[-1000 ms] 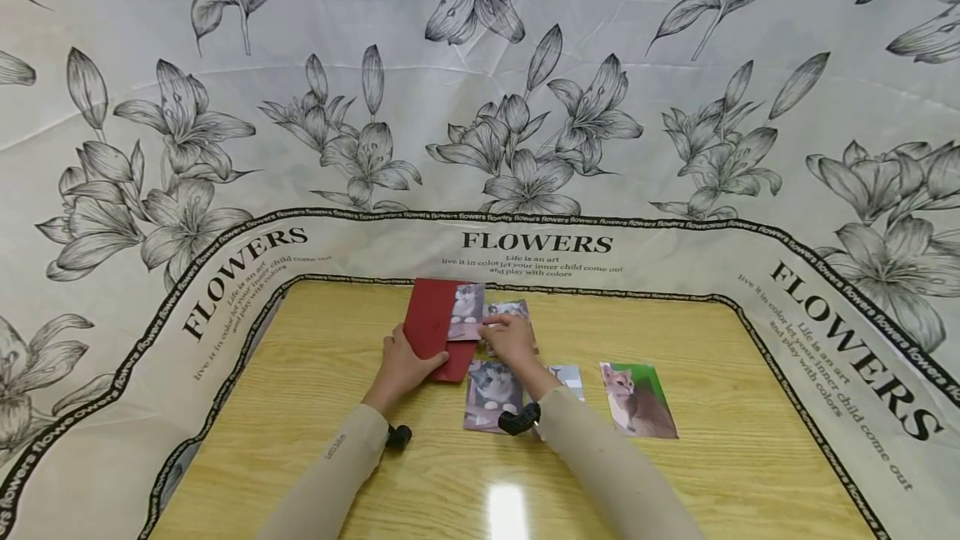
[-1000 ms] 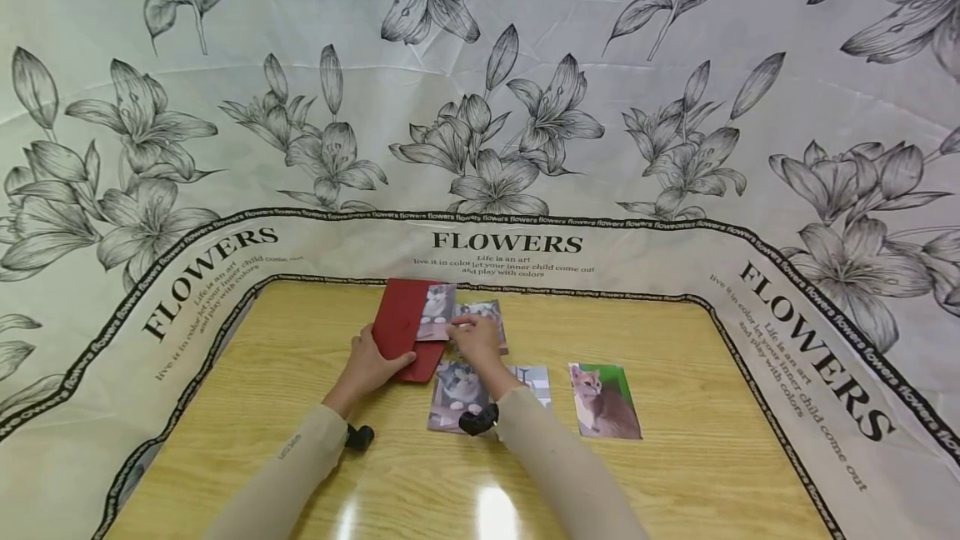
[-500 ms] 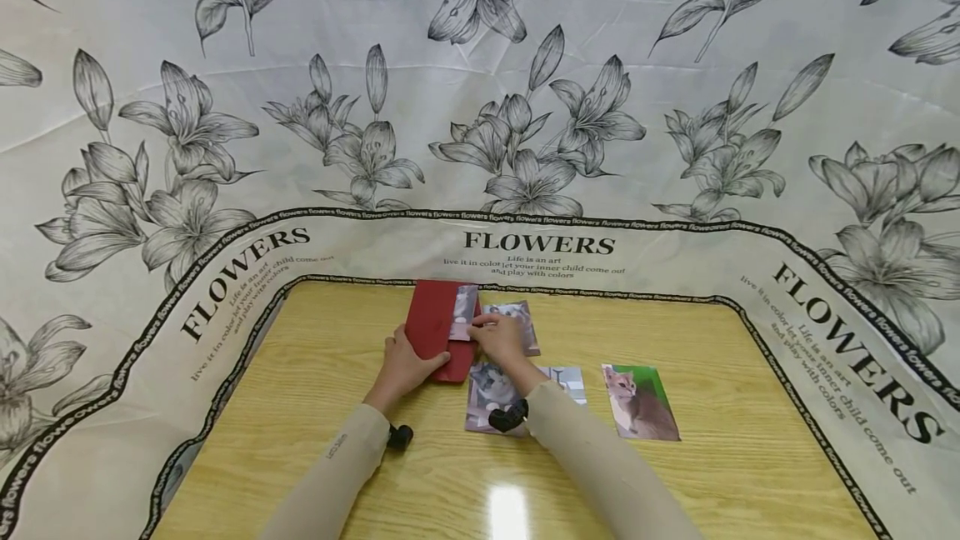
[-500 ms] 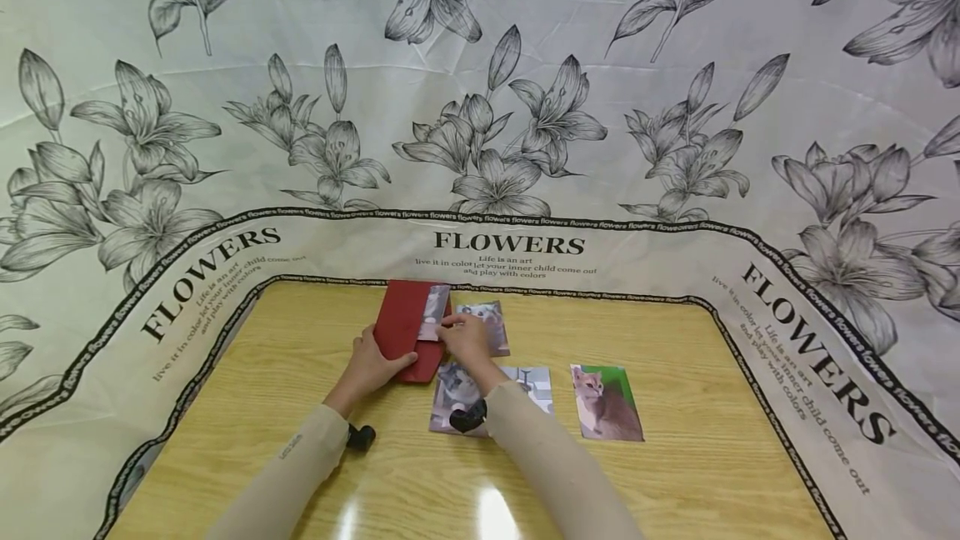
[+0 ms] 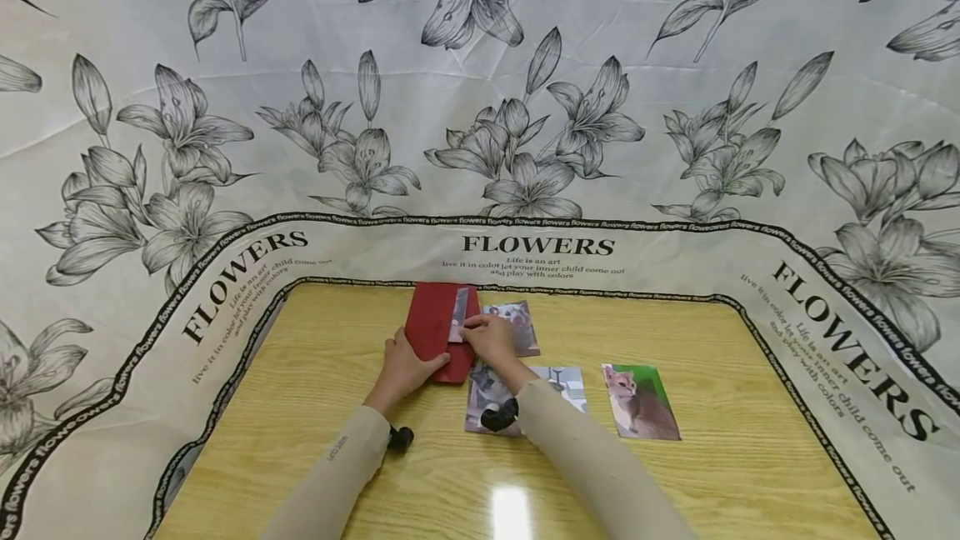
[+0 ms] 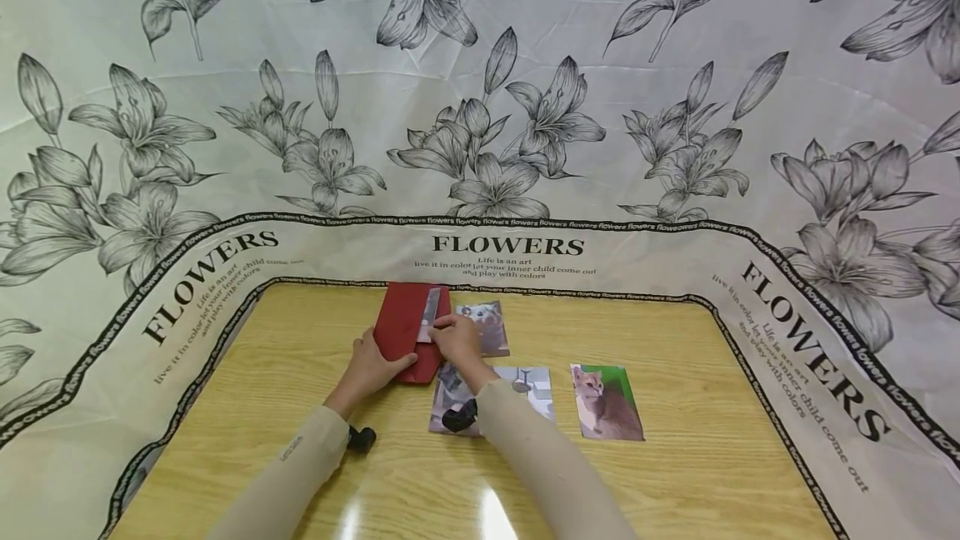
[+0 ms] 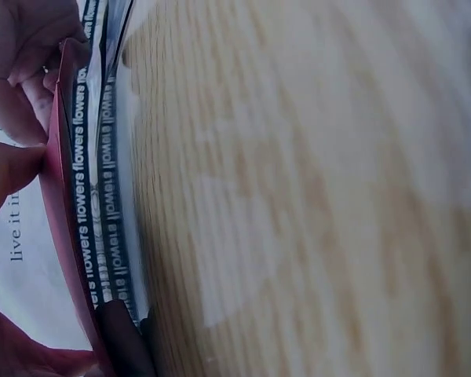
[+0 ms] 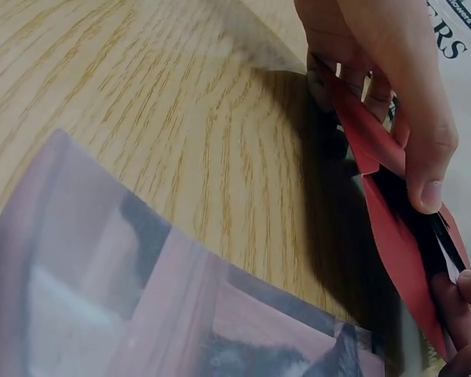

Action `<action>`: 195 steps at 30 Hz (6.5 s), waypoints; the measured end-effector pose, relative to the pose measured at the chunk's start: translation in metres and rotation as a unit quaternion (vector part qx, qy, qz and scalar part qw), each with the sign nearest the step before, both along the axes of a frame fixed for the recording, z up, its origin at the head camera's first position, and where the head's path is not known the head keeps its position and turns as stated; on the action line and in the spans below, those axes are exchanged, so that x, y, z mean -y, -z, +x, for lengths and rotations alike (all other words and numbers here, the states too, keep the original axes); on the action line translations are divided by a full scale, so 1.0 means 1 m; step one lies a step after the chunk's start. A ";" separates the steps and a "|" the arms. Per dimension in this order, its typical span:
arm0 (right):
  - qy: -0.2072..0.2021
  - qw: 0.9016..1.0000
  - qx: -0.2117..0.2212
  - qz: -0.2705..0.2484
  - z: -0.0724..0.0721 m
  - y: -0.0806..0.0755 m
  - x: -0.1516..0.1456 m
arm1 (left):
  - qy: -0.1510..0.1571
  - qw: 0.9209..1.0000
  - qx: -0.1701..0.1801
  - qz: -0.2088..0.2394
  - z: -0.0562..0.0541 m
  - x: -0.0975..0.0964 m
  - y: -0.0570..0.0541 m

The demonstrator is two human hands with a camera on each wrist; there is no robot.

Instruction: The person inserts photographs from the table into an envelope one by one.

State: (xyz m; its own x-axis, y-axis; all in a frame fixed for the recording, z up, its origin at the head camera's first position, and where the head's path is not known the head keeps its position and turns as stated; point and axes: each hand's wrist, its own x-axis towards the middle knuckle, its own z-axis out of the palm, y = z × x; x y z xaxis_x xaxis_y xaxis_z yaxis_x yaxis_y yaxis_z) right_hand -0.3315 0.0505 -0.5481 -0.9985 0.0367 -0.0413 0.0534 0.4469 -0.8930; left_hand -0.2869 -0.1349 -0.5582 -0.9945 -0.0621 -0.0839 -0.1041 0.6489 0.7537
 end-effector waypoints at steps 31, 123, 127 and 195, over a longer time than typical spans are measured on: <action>-0.006 0.999 -0.030 -0.010 0.011 -0.006 -0.018 | -0.022 1.000 -0.005 0.004 0.002 -0.002 0.007; 0.024 0.998 0.023 0.046 0.011 0.009 -0.128 | -0.013 1.000 0.003 0.013 -0.002 0.000 0.005; 0.030 0.999 0.014 -0.002 0.010 0.010 -0.132 | -0.013 1.000 0.003 0.013 -0.001 0.000 0.004; 0.023 0.993 0.003 -0.120 0.014 0.014 -0.052 | -0.012 1.000 0.005 -0.004 -0.003 0.003 0.008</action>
